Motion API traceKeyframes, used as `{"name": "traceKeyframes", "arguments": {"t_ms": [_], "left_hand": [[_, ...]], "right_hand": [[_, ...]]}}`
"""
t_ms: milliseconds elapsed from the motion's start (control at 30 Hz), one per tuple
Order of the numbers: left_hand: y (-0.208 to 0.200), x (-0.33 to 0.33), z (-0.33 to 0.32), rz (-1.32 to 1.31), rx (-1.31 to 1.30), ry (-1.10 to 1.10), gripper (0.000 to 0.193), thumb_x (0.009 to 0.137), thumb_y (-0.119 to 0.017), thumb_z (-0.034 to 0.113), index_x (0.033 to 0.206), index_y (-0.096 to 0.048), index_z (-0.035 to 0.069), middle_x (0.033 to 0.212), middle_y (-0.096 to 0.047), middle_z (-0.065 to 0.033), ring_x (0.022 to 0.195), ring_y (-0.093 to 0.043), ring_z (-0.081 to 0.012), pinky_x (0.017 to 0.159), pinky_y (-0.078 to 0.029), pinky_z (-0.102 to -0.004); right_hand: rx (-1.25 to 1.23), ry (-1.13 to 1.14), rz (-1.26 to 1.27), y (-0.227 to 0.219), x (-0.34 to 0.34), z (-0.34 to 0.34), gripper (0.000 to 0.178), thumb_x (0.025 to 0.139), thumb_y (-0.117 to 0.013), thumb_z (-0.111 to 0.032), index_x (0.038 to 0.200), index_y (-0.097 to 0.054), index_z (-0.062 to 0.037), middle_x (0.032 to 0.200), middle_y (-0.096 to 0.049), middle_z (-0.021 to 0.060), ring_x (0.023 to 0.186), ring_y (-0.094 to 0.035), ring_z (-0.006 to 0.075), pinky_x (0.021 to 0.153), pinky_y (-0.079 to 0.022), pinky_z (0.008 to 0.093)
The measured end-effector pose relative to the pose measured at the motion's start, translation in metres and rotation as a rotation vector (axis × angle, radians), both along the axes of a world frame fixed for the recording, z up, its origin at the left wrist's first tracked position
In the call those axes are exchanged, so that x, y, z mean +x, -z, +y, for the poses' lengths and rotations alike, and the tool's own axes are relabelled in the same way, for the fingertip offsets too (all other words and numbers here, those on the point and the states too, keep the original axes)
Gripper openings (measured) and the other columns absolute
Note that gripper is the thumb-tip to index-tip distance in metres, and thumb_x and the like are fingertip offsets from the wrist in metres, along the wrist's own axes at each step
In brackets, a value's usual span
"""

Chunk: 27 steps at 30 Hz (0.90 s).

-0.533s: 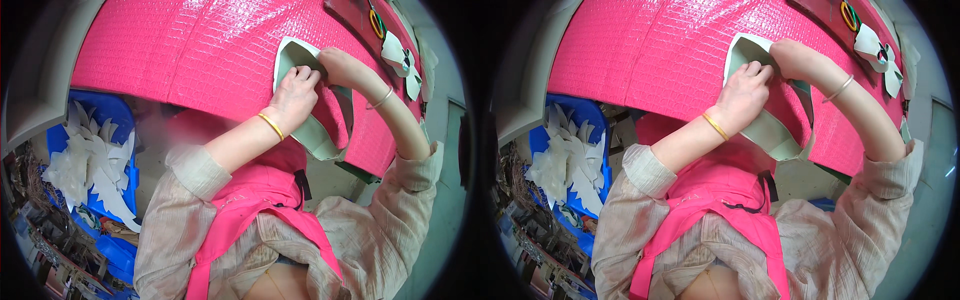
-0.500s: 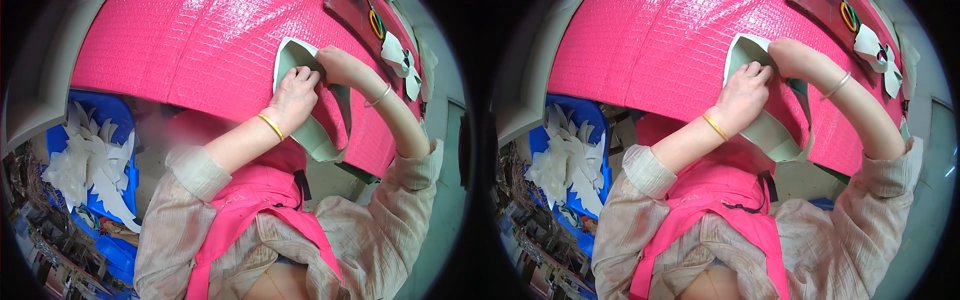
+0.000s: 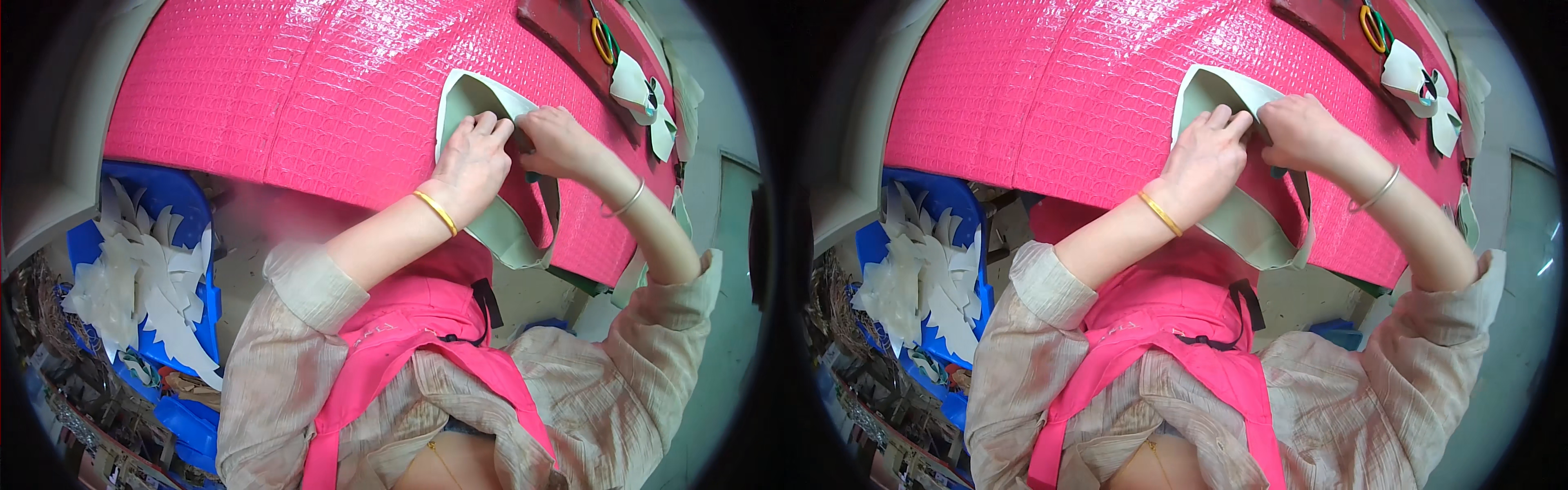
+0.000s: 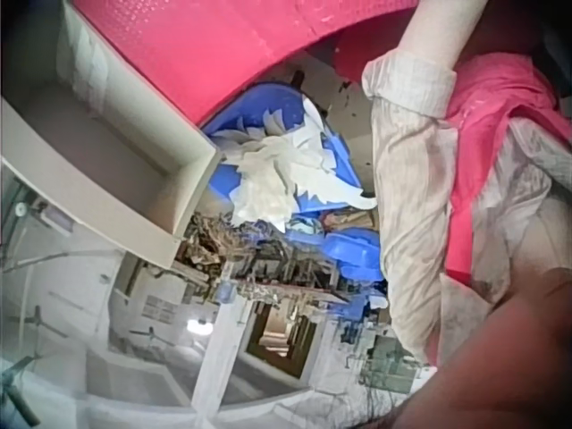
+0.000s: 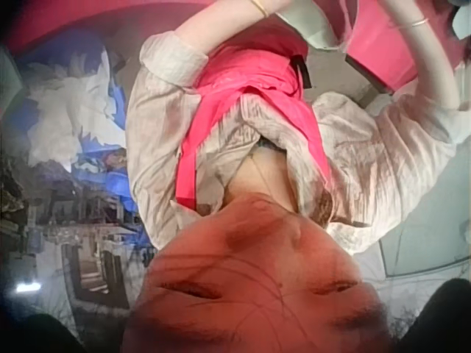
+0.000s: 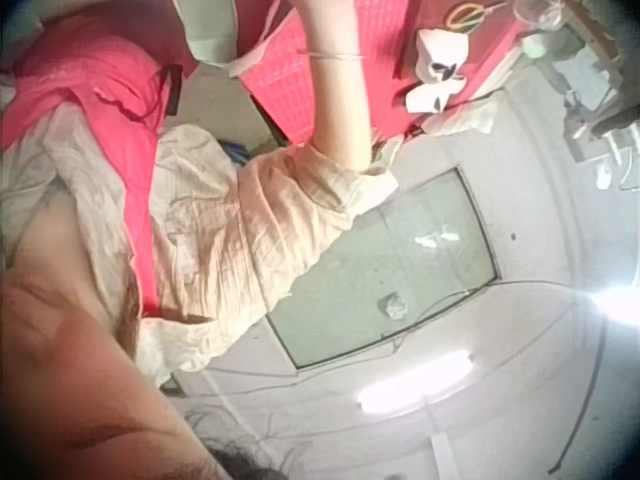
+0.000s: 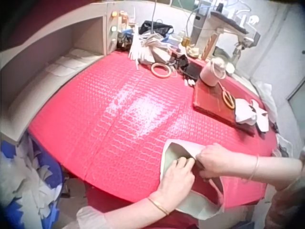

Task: The person assembles shoe components by hand on a pink work surface. They pick up a white shoe upper and a green insole, align them, and press the edges together to secure the fit. The person repeats this process with a second pair of components, handling each item individually and inspecting the seams.

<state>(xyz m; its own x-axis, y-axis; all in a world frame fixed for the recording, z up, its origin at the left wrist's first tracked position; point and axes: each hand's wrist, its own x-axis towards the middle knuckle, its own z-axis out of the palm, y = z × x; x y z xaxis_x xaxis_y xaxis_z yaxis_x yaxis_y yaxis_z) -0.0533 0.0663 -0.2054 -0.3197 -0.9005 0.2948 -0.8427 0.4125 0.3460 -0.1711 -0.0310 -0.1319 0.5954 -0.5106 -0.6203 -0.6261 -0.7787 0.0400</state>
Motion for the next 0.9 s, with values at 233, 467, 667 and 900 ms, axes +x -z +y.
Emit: {"name": "traceKeyframes", "arguments": {"t_ms": [233,467,667,900], "left_hand": [[-0.005,0.015,-0.012,0.18,0.116,-0.015,0.014,0.072,-0.054,0.014,0.067,-0.064,0.005,0.086,-0.059,-0.0087,0.082,-0.056,-0.0243,0.068,-0.047,-0.0349],[-0.029,-0.027,-0.11,0.307,-0.164,0.233,0.021,0.071,-0.061,0.019,0.09,-0.068,0.012,0.075,-0.064,-0.0094,0.082,-0.061,-0.0282,0.072,-0.048,-0.0391],[-0.026,-0.046,-0.153,0.145,0.617,0.669,0.031,0.063,-0.07,0.026,0.091,-0.069,0.011,0.083,-0.066,-0.0105,0.081,-0.062,-0.0253,0.071,-0.048,-0.0361],[-0.003,-0.015,-0.123,0.239,0.22,0.326,0.018,0.069,-0.066,0.023,0.08,-0.066,0.008,0.077,-0.063,-0.0095,0.071,-0.061,-0.0268,0.065,-0.047,-0.0385]], "right_hand": [[-0.102,0.095,-0.171,-0.013,-0.026,0.037,0.028,0.07,-0.063,-0.019,0.092,-0.051,-0.0066,0.087,-0.057,0.0102,0.096,-0.055,0.0257,0.092,-0.031,0.053],[-0.547,-0.181,-0.501,0.016,-0.05,0.06,0.009,0.069,-0.053,-0.008,0.079,-0.053,-0.0085,0.075,-0.052,0.0023,0.08,-0.053,0.0166,0.095,-0.031,0.0399],[-0.44,-0.198,-0.603,0.005,-0.062,0.052,0.015,0.066,-0.055,-0.006,0.081,-0.055,-0.0017,0.074,-0.054,0.0062,0.072,-0.052,0.0186,0.072,-0.045,0.032],[-0.215,0.323,-0.795,0.026,-0.046,0.062,0.024,0.071,-0.059,-0.003,0.094,-0.053,-0.001,0.076,-0.053,0.012,0.075,-0.052,0.0313,0.067,-0.044,0.0394]]}}
